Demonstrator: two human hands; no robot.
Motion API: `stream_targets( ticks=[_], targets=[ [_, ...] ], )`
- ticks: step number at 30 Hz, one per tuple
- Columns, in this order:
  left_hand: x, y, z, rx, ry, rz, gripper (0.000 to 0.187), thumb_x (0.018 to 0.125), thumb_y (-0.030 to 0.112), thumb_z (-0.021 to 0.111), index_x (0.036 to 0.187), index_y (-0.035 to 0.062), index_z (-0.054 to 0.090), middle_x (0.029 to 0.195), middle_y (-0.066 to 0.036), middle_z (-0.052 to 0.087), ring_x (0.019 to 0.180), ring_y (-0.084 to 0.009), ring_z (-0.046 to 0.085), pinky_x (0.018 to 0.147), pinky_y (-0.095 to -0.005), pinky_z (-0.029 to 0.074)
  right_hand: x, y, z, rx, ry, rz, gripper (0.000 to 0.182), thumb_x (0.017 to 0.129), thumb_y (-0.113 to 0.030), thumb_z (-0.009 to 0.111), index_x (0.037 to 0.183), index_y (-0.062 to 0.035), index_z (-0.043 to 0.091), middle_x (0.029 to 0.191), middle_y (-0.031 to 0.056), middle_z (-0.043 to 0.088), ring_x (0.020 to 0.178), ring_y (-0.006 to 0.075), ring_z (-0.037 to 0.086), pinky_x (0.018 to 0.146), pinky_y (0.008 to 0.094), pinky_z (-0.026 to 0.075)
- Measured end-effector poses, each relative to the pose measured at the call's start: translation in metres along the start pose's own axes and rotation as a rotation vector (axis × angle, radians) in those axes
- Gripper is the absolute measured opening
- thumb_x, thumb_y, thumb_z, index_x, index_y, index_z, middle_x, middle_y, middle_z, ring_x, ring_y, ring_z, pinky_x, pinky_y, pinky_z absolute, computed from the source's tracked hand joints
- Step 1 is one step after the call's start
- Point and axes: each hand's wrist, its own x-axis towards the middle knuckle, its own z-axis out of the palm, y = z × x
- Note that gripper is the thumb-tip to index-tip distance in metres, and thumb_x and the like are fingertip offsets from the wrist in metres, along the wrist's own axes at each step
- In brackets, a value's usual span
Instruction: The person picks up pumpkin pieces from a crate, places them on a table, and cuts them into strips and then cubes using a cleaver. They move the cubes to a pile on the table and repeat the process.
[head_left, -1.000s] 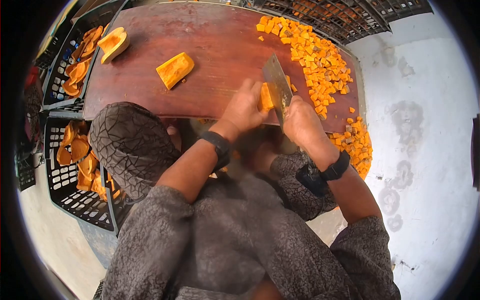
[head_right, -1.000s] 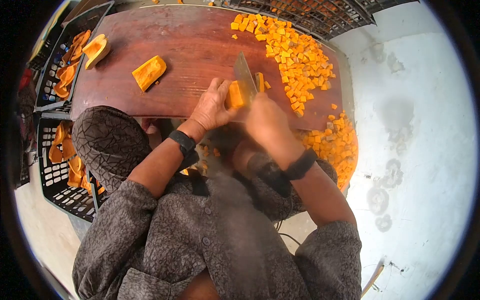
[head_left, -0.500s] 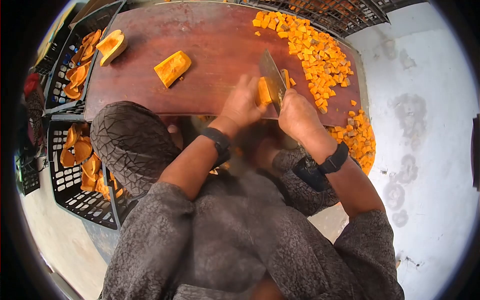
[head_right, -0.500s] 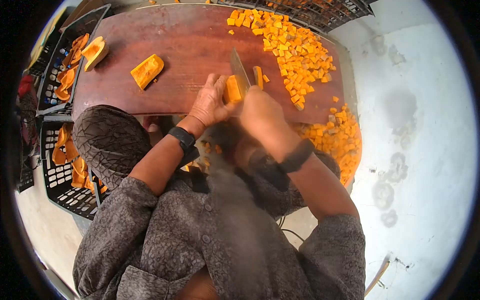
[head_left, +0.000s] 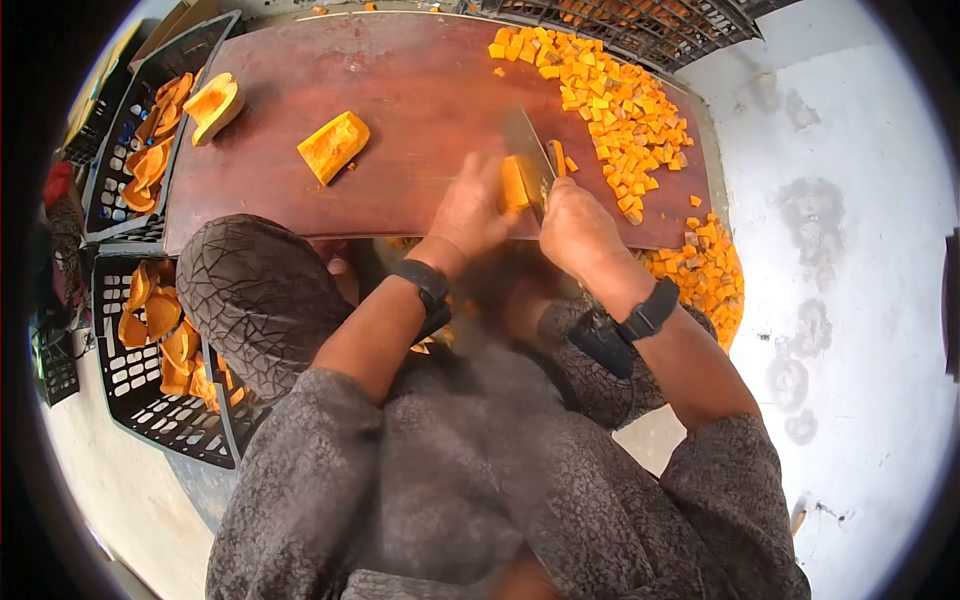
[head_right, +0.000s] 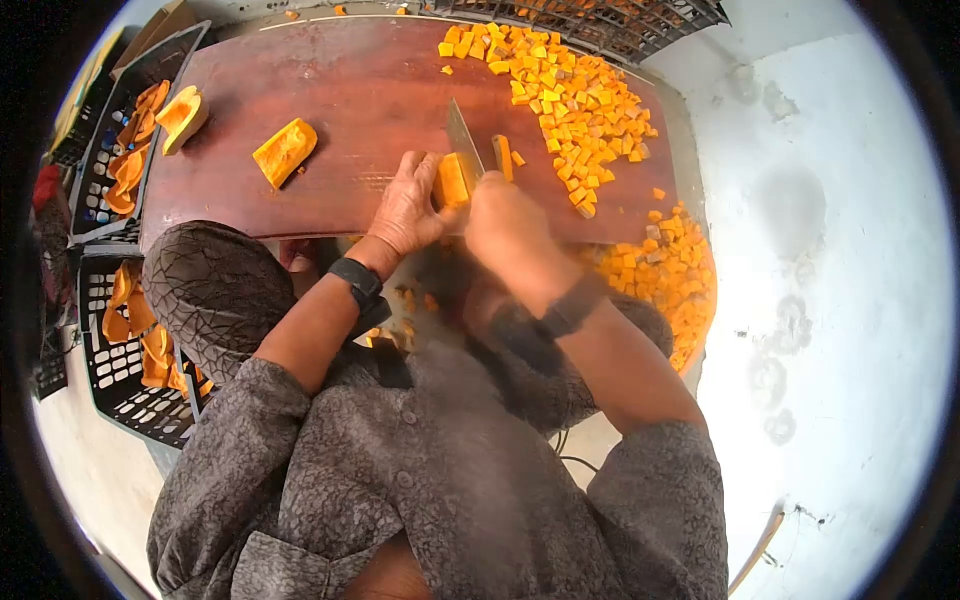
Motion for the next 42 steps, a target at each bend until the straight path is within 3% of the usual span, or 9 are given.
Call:
stream_targets(
  ticks=[19,22,25,29,31,32,34,37,42],
  targets=[
    [0.001,-0.002,-0.003,0.005,-0.024,0.002,0.064,0.068,0.023,0.074,0.123,0.0001,0.051,0.113,-0.021,0.050,0.100,-0.0410,0.056,0.087,-0.0440,0.051,0.016,0.004,0.029,0.025,0.059,0.093,0.015,0.084,-0.008,0.051,0.093,0.0028,0.054,0.086,0.0289,0.065,0.086,0.0449,0.064,0.077,0.0505,0.051],
    [0.000,-0.001,-0.008,-0.007,-0.041,-0.013,0.065,0.069,0.024,0.075,0.124,-0.0002,0.050,0.114,-0.022,0.050,0.102,-0.0410,0.056,0.087,-0.0440,0.051,0.038,0.009,0.032,0.063,0.120,0.085,0.021,0.084,-0.013,0.058,0.097,0.0028,0.056,0.091,0.0263,0.066,0.092,0.0422,0.065,0.081,0.0498,0.051],
    [0.000,0.001,-0.008,-0.080,-0.025,-0.013,0.055,0.070,0.014,0.073,0.118,0.0010,0.051,0.111,-0.023,0.050,0.100,-0.0432,0.054,0.085,-0.0468,0.048,0.036,0.015,0.025,0.087,0.215,0.049,0.014,0.085,-0.010,0.054,0.091,0.0030,0.053,0.081,0.0285,0.064,0.084,0.0451,0.063,0.074,0.0501,0.050],
    [0.000,-0.003,-0.006,-0.021,-0.030,-0.010,0.063,0.070,0.020,0.076,0.124,0.0009,0.048,0.116,-0.023,0.050,0.105,-0.0418,0.055,0.089,-0.0452,0.049,0.030,0.042,0.030,0.167,0.187,0.042,0.014,0.087,-0.011,0.054,0.088,0.0032,0.051,0.075,0.0272,0.062,0.073,0.0430,0.064,0.068,0.0485,0.051],
    [-0.002,-0.002,-0.006,-0.010,-0.059,-0.053,0.068,0.071,0.025,0.076,0.128,0.0010,0.047,0.119,-0.023,0.050,0.107,-0.0405,0.055,0.091,-0.0438,0.049,0.017,0.044,0.029,0.045,0.410,-0.158,0.014,0.088,-0.010,0.053,0.086,0.0032,0.049,0.069,0.0251,0.059,0.059,0.0386,0.062,0.058,0.0460,0.050],
    [-0.001,-0.002,-0.007,-0.017,-0.100,-0.063,0.067,0.071,0.025,0.076,0.127,0.0012,0.048,0.120,-0.023,0.050,0.108,-0.0407,0.055,0.092,-0.0439,0.049,0.011,0.044,0.029,0.045,0.407,-0.153,0.014,0.088,-0.010,0.053,0.086,0.0032,0.049,0.069,0.0251,0.059,0.059,0.0386,0.062,0.058,0.0460,0.050],
    [0.001,0.000,-0.009,-0.026,-0.139,-0.065,0.067,0.071,0.026,0.076,0.127,0.0015,0.048,0.121,-0.023,0.049,0.109,-0.0409,0.054,0.092,-0.0440,0.049,0.002,0.030,0.013,0.193,0.205,0.067,0.016,0.090,-0.010,0.053,0.085,0.0041,0.049,0.068,0.0255,0.058,0.059,0.0394,0.062,0.057,0.0453,0.049],
    [0.000,-0.001,-0.010,-0.021,-0.139,-0.077,0.064,0.072,0.025,0.076,0.125,0.0013,0.049,0.121,-0.024,0.049,0.108,-0.0415,0.054,0.092,-0.0441,0.049,-0.007,0.023,0.007,0.177,0.146,0.083,0.016,0.090,-0.010,0.053,0.086,0.0048,0.050,0.070,0.0274,0.059,0.067,0.0445,0.062,0.062,0.0467,0.049],
    [-0.001,-0.003,-0.006,-0.052,-0.098,-0.019,0.059,0.075,0.022,0.072,0.125,-0.0009,0.049,0.120,-0.026,0.047,0.108,-0.0437,0.053,0.093,-0.0449,0.048,-0.015,0.014,-0.005,0.063,0.130,-0.021,0.013,0.087,-0.013,0.052,0.086,0.0001,0.052,0.073,0.0241,0.063,0.074,0.0433,0.063,0.068,0.0504,0.050]
  ],
)
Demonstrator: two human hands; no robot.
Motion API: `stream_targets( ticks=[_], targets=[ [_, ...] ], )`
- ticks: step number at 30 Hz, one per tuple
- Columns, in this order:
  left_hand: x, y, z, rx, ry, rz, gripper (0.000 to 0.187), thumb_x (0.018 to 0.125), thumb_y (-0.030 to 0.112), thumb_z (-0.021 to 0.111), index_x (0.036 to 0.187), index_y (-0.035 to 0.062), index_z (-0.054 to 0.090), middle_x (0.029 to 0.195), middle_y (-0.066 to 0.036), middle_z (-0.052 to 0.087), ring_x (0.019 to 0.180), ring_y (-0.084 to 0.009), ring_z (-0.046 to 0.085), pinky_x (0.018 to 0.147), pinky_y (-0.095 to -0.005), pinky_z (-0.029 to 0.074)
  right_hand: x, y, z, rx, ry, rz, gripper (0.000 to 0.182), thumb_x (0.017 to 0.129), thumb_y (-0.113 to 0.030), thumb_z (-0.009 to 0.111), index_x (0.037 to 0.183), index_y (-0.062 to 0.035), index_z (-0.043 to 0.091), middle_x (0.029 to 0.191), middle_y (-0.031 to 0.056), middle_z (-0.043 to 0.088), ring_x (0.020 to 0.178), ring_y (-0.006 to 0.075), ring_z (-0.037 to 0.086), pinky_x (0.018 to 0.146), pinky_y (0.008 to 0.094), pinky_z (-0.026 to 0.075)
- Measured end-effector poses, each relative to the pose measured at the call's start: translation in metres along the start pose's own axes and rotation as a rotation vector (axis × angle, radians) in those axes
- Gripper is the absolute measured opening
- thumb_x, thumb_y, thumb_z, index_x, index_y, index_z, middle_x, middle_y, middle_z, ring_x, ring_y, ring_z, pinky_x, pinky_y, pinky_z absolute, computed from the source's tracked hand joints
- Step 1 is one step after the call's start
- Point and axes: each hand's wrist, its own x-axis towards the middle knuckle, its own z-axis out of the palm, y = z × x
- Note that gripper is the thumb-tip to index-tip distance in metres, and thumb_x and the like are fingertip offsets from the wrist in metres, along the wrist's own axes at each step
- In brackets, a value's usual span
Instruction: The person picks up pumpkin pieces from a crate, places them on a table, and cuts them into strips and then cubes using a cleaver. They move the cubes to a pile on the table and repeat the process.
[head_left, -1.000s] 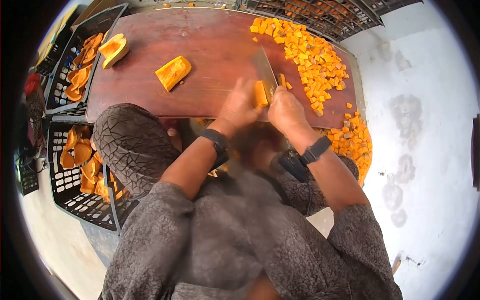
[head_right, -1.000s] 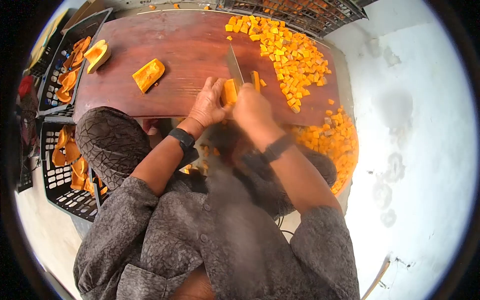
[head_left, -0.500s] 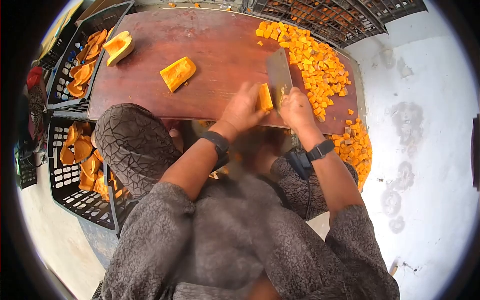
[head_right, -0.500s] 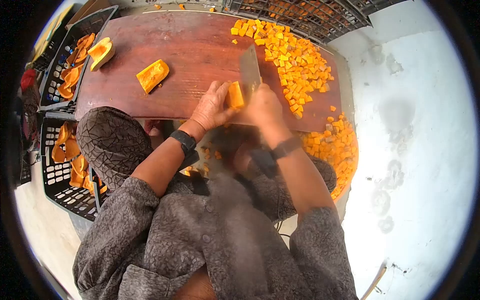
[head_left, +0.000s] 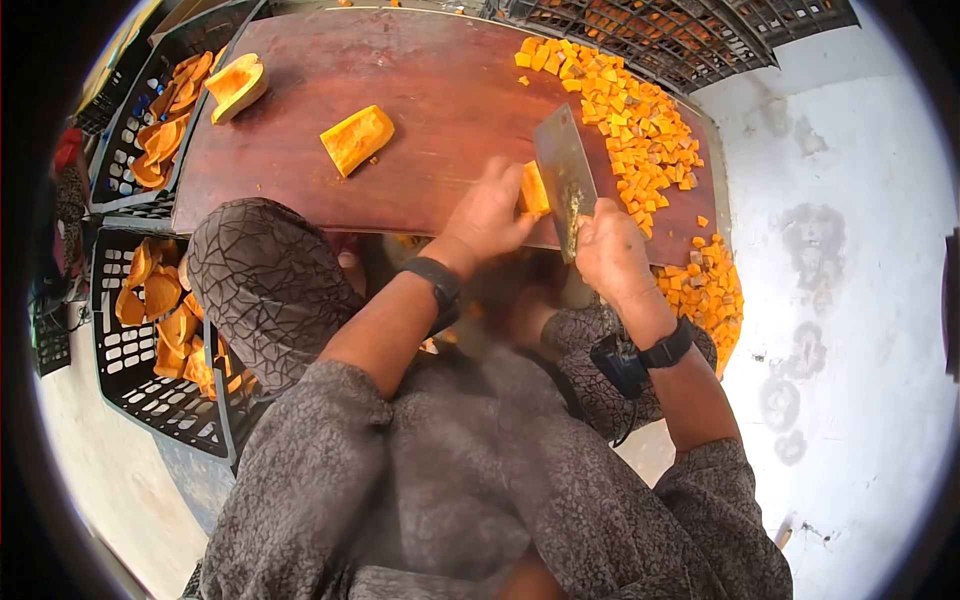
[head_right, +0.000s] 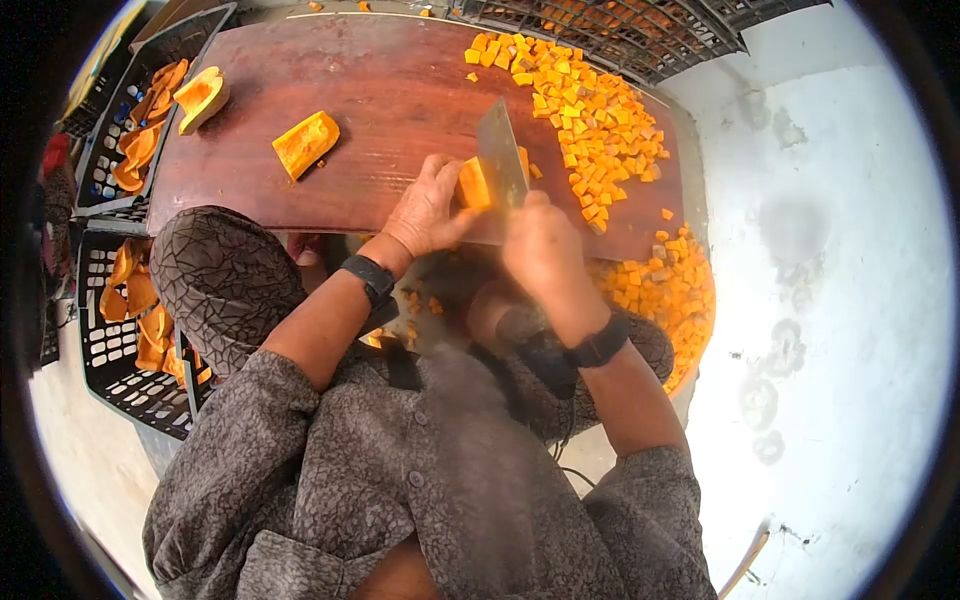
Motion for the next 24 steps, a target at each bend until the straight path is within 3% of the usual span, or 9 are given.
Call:
stream_targets(
  ticks=[14,16,17,19,24],
  targets=[
    [-0.001,0.002,-0.002,0.002,0.005,-0.004,0.059,0.073,0.017,0.071,0.124,-0.0023,0.046,0.121,-0.028,0.046,0.109,-0.0451,0.053,0.093,-0.0457,0.048,-0.004,-0.003,0.007,-0.009,0.057,-0.133,0.005,0.083,-0.005,0.053,0.082,-0.0007,0.051,0.066,0.0218,0.060,0.065,0.0418,0.061,0.060,0.0493,0.049],
    [-0.001,0.001,-0.001,0.008,0.005,0.004,0.059,0.073,0.016,0.071,0.123,-0.0027,0.046,0.121,-0.027,0.046,0.108,-0.0450,0.053,0.092,-0.0458,0.048,-0.002,-0.008,0.002,0.026,-0.071,-0.008,0.016,0.088,-0.010,0.055,0.088,0.0059,0.051,0.076,0.0313,0.059,0.080,0.0484,0.060,0.070,0.0507,0.048],
    [-0.001,0.000,0.001,0.009,0.012,0.008,0.058,0.073,0.015,0.071,0.122,-0.0030,0.046,0.121,-0.027,0.046,0.108,-0.0448,0.053,0.092,-0.0455,0.048,-0.002,-0.005,0.004,0.026,-0.070,-0.006,0.016,0.088,-0.010,0.055,0.088,0.0059,0.051,0.076,0.0313,0.059,0.080,0.0484,0.060,0.070,0.0507,0.048],
    [-0.001,0.000,0.002,0.009,0.016,0.013,0.058,0.073,0.015,0.071,0.122,-0.0033,0.046,0.121,-0.027,0.045,0.108,-0.0445,0.054,0.092,-0.0452,0.049,-0.001,0.000,0.008,-0.002,0.031,-0.140,0.006,0.082,-0.006,0.053,0.085,-0.0005,0.052,0.072,0.0229,0.062,0.072,0.0426,0.062,0.065,0.0499,0.050],
    [0.000,0.003,0.000,0.004,0.015,-0.006,0.055,0.073,0.014,0.071,0.119,-0.0027,0.047,0.120,-0.025,0.045,0.105,-0.0441,0.055,0.090,-0.0447,0.049,0.007,-0.003,0.001,-0.005,-0.090,-0.054,0.009,0.082,-0.006,0.052,0.088,0.0005,0.053,0.080,0.0253,0.063,0.080,0.0439,0.062,0.071,0.0511,0.050]
  ],
)
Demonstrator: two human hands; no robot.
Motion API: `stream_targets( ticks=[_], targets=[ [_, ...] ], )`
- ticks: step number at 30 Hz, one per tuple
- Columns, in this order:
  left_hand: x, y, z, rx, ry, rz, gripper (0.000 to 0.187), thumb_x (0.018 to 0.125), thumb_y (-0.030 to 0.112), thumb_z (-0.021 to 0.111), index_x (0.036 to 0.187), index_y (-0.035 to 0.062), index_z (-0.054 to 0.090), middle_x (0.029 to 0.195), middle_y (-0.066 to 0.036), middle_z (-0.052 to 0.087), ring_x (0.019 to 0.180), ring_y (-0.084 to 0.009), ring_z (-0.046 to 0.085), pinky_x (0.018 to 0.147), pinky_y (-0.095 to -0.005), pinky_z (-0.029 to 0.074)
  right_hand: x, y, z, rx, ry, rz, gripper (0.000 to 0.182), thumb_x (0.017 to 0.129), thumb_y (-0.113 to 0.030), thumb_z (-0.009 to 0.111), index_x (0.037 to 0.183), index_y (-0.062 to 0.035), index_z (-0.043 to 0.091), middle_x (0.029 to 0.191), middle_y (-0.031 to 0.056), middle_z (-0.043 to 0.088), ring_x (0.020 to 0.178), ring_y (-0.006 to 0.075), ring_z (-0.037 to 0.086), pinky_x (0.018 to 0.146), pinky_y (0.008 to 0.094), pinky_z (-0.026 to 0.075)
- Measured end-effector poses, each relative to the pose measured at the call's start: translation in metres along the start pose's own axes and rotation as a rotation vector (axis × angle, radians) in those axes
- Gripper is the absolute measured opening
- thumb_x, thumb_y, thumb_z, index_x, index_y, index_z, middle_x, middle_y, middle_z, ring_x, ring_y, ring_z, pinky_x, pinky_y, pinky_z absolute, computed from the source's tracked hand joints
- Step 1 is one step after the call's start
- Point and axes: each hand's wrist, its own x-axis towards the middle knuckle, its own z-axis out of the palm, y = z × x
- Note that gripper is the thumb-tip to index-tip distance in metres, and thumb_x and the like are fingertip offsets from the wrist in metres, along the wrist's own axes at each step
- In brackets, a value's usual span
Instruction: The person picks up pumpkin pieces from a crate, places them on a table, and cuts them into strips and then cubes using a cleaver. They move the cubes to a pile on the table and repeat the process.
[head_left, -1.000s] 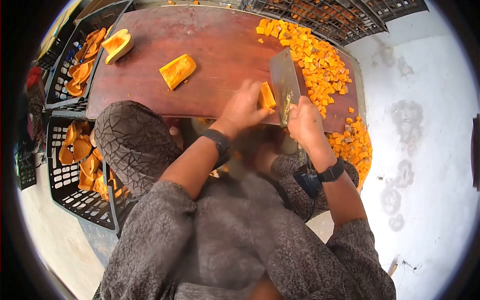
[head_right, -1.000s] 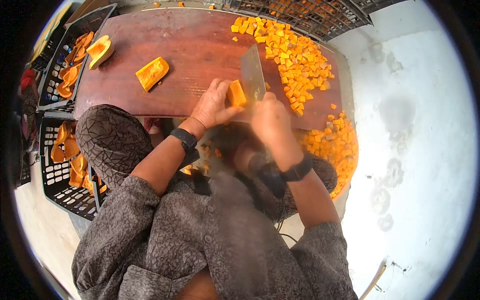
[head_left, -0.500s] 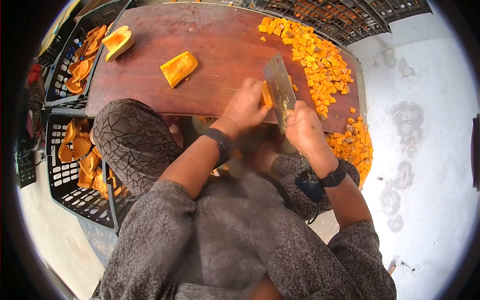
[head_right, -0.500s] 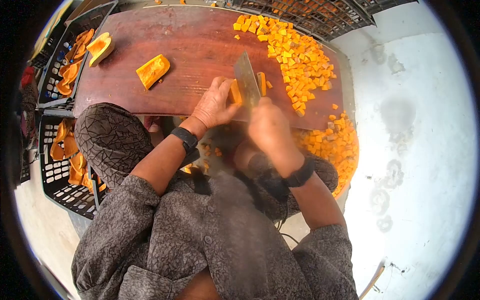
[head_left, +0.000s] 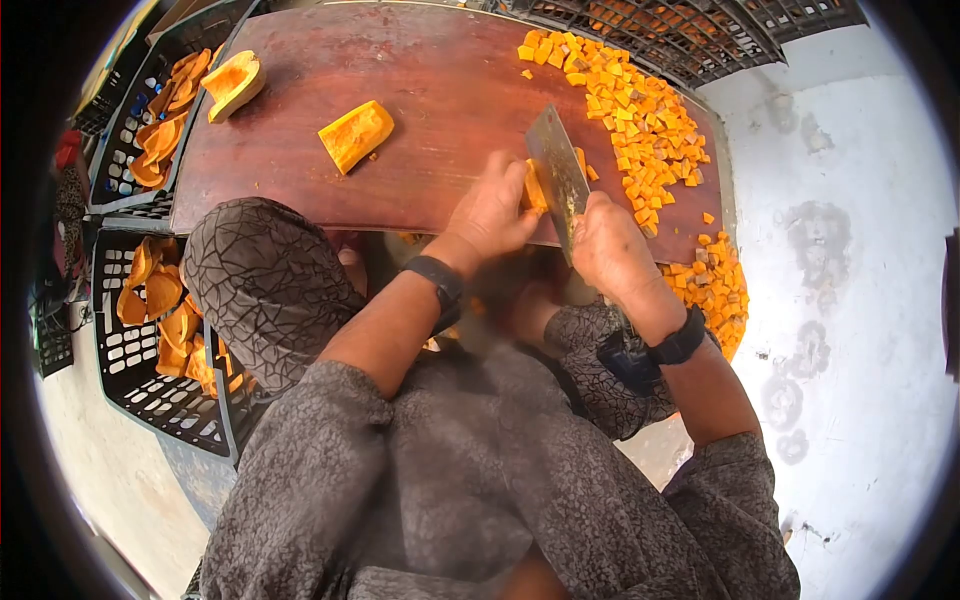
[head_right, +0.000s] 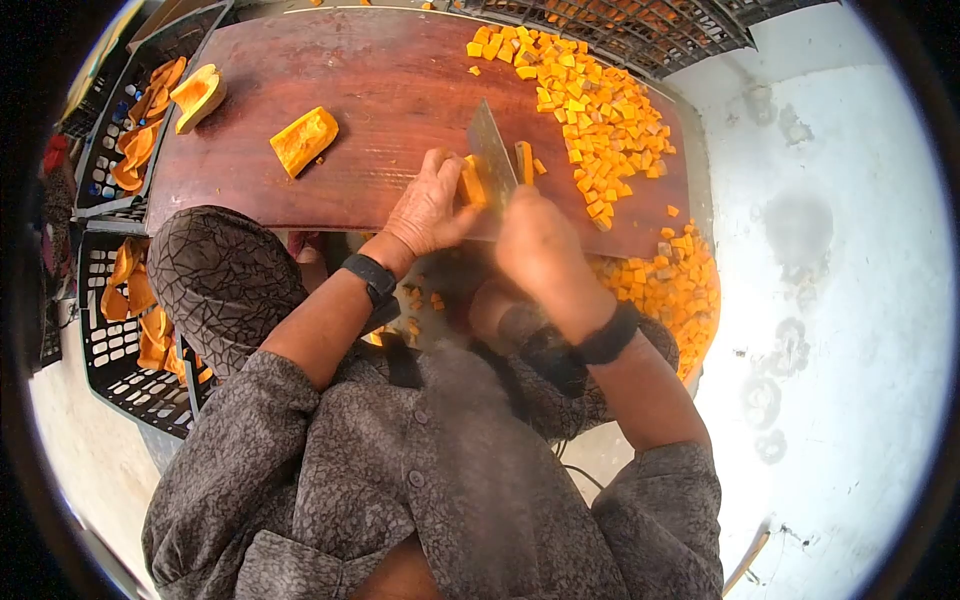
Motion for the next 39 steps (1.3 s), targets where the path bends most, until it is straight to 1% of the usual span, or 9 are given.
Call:
stream_targets(
  ticks=[5,11,14,16,22,25,31,33,39],
  targets=[
    [0.002,-0.001,0.000,0.004,0.002,0.015,0.051,0.072,0.013,0.070,0.116,-0.0011,0.049,0.116,-0.024,0.047,0.102,-0.0433,0.055,0.088,-0.0452,0.050,0.005,-0.003,-0.001,0.085,-0.103,0.124,0.010,0.082,-0.006,0.050,0.089,0.0013,0.054,0.083,0.0263,0.063,0.083,0.0447,0.062,0.074,0.0510,0.049],
    [0.004,-0.004,0.002,0.019,0.014,0.044,0.048,0.070,0.013,0.070,0.112,-0.0008,0.051,0.109,-0.022,0.049,0.098,-0.0423,0.055,0.085,-0.0450,0.050,0.008,0.002,0.004,0.034,-0.027,-0.044,0.014,0.089,-0.007,0.053,0.090,0.0063,0.051,0.076,0.0303,0.060,0.077,0.0476,0.061,0.069,0.0497,0.048],
    [0.006,-0.006,0.005,0.024,0.020,0.060,0.048,0.069,0.014,0.070,0.110,-0.0008,0.051,0.108,-0.022,0.050,0.098,-0.0421,0.055,0.085,-0.0448,0.050,0.015,-0.002,0.006,0.023,-0.022,-0.051,0.014,0.088,-0.007,0.054,0.089,0.0056,0.051,0.079,0.0308,0.061,0.079,0.0473,0.061,0.070,0.0502,0.048],
    [0.003,-0.007,0.006,0.028,0.018,0.065,0.048,0.069,0.015,0.071,0.109,-0.0008,0.051,0.109,-0.022,0.050,0.099,-0.0421,0.056,0.085,-0.0447,0.050,0.023,-0.006,0.013,0.003,-0.107,0.068,0.020,0.081,-0.012,0.060,0.094,0.0029,0.056,0.089,0.0274,0.065,0.089,0.0435,0.064,0.077,0.0489,0.050],
    [0.005,-0.001,0.003,0.042,0.067,0.084,0.048,0.069,0.017,0.071,0.108,-0.0007,0.051,0.112,-0.023,0.051,0.101,-0.0425,0.055,0.086,-0.0447,0.051,0.028,-0.006,0.008,0.000,-0.095,0.074,0.026,0.080,-0.015,0.065,0.095,0.0036,0.056,0.091,0.0271,0.065,0.090,0.0435,0.064,0.078,0.0486,0.051],
    [0.001,-0.002,0.006,0.036,0.085,0.077,0.049,0.069,0.017,0.071,0.110,-0.0011,0.051,0.112,-0.023,0.051,0.101,-0.0423,0.056,0.086,-0.0447,0.051,0.014,-0.009,-0.002,-0.030,-0.114,0.051,0.015,0.087,-0.011,0.056,0.092,0.0030,0.053,0.084,0.0286,0.063,0.086,0.0453,0.062,0.076,0.0502,0.049],
    [0.006,-0.002,0.005,0.076,-0.023,0.005,0.055,0.066,0.017,0.072,0.113,-0.0022,0.051,0.116,-0.023,0.050,0.105,-0.0420,0.054,0.089,-0.0438,0.049,0.031,-0.003,0.033,0.023,0.018,0.033,0.015,0.083,-0.009,0.058,0.091,0.0026,0.052,0.082,0.0275,0.064,0.084,0.0455,0.063,0.074,0.0495,0.051],
    [0.005,-0.001,0.001,0.033,0.051,0.089,0.045,0.068,0.012,0.068,0.108,-0.0004,0.051,0.101,-0.021,0.050,0.095,-0.0423,0.053,0.082,-0.0457,0.048,0.037,-0.009,0.032,0.021,0.032,0.011,0.014,0.082,-0.007,0.058,0.091,0.0024,0.052,0.081,0.0274,0.064,0.083,0.0450,0.063,0.074,0.0491,0.051],
    [0.003,-0.002,0.006,0.002,0.137,0.101,0.042,0.068,0.012,0.068,0.105,-0.0009,0.051,0.103,-0.022,0.050,0.095,-0.0427,0.053,0.083,-0.0461,0.048,0.024,-0.008,0.015,0.001,-0.030,0.008,0.013,0.081,-0.006,0.057,0.090,0.0021,0.052,0.080,0.0268,0.064,0.083,0.0428,0.064,0.073,0.0484,0.051]
  ],
)
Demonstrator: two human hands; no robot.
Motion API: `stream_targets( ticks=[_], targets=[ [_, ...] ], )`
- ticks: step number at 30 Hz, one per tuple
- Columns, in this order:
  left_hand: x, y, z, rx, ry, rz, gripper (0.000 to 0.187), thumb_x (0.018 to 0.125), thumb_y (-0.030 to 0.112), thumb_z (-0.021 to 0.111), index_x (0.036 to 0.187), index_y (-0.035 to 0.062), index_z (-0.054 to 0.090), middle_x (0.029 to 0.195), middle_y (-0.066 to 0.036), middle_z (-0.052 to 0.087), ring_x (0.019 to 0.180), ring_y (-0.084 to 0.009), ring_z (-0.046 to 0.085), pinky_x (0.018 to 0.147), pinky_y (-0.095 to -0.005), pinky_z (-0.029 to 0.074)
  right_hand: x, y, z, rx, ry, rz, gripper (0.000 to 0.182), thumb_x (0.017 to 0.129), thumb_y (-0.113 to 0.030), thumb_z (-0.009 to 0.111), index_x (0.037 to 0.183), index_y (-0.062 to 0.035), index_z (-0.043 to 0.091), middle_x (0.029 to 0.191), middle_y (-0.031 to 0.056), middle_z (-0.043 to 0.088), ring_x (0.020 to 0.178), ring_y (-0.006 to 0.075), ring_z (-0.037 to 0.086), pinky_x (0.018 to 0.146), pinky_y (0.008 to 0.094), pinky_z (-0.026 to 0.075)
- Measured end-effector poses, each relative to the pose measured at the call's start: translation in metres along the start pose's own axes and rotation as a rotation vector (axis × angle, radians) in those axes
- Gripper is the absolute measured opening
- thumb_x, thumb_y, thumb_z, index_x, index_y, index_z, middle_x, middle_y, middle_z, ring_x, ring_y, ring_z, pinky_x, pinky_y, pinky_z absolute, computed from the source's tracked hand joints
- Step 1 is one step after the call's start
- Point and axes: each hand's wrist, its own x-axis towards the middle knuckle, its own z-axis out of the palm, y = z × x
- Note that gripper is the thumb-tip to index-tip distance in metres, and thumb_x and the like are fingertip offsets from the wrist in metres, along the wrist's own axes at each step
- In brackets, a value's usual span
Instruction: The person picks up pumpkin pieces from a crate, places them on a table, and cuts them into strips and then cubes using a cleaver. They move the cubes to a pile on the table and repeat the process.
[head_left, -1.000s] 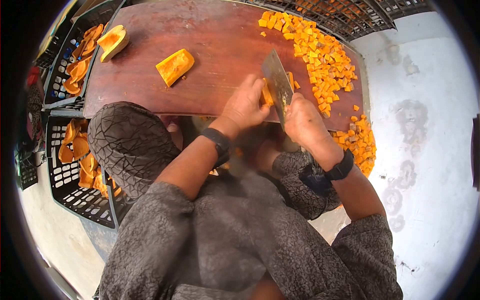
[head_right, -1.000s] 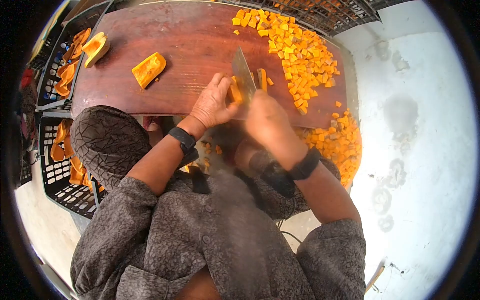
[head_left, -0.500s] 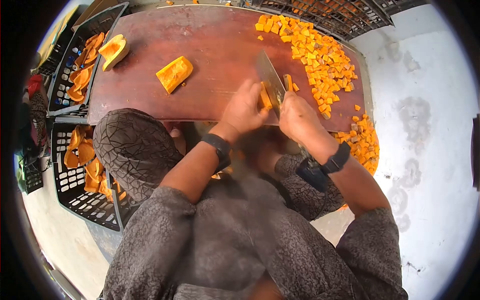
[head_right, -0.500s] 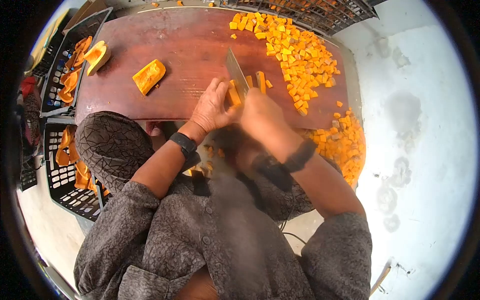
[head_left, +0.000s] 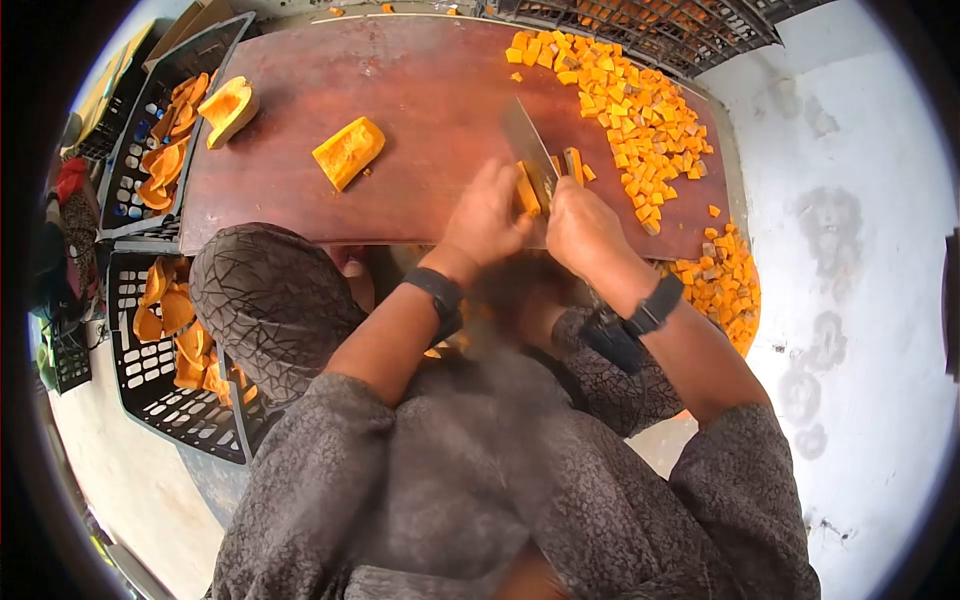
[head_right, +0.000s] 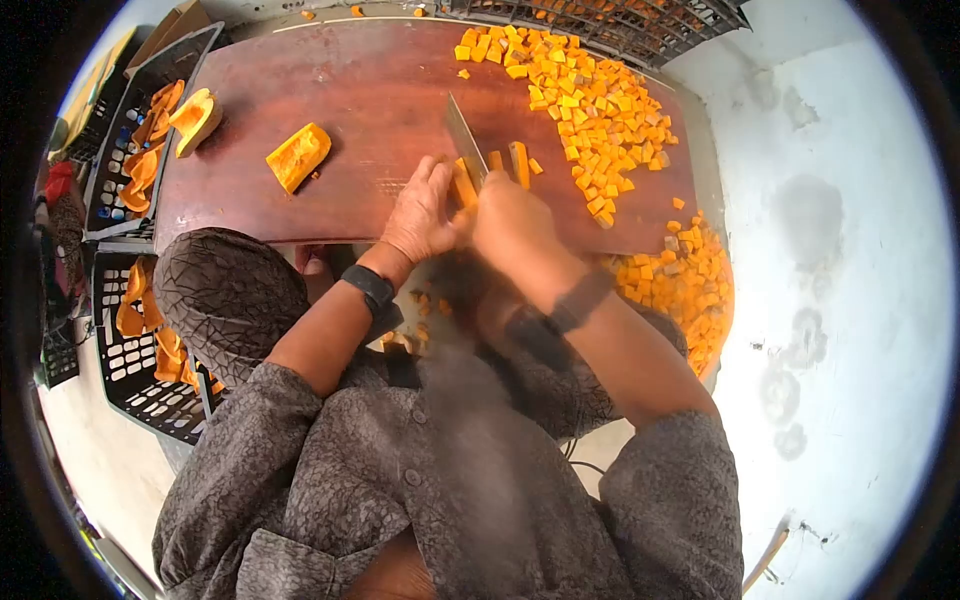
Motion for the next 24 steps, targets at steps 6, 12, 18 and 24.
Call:
stream_targets(
  ticks=[6,12,18,24],
  targets=[
    [0.003,0.001,-0.001,0.027,-0.086,-0.002,0.043,0.068,0.011,0.067,0.107,-0.0014,0.052,0.101,-0.022,0.050,0.095,-0.0427,0.053,0.082,-0.0461,0.048,0.014,0.003,0.016,0.010,0.054,0.033,0.014,0.081,-0.007,0.056,0.091,0.0023,0.053,0.081,0.0271,0.065,0.082,0.0430,0.064,0.073,0.0492,0.051],
    [0.000,-0.002,-0.004,-0.006,-0.068,0.049,0.038,0.071,0.010,0.064,0.105,-0.0010,0.052,0.103,-0.022,0.050,0.093,-0.0430,0.055,0.080,-0.0465,0.049,0.035,0.014,0.016,0.004,0.104,0.053,0.019,0.083,-0.014,0.058,0.093,0.0022,0.054,0.083,0.0262,0.065,0.085,0.0429,0.065,0.074,0.0494,0.052],
    [-0.002,-0.001,-0.002,-0.024,-0.039,-0.039,0.036,0.073,0.010,0.063,0.106,0.0012,0.052,0.111,-0.023,0.049,0.095,-0.0435,0.056,0.081,-0.0464,0.050,0.015,0.044,0.001,0.166,0.252,0.087,0.013,0.090,-0.010,0.054,0.089,0.0035,0.052,0.063,0.0239,0.059,0.046,0.0319,0.061,0.045,0.0419,0.049],
    [-0.003,-0.005,0.001,-0.007,-0.089,-0.053,0.039,0.073,0.007,0.062,0.110,0.0023,0.050,0.111,-0.021,0.050,0.097,-0.0398,0.056,0.085,-0.0436,0.050,-0.014,0.040,-0.009,-0.014,0.362,-0.141,0.014,0.092,-0.010,0.052,0.089,0.0041,0.051,0.063,0.0202,0.058,0.045,0.0287,0.060,0.044,0.0394,0.047]
  ],
)
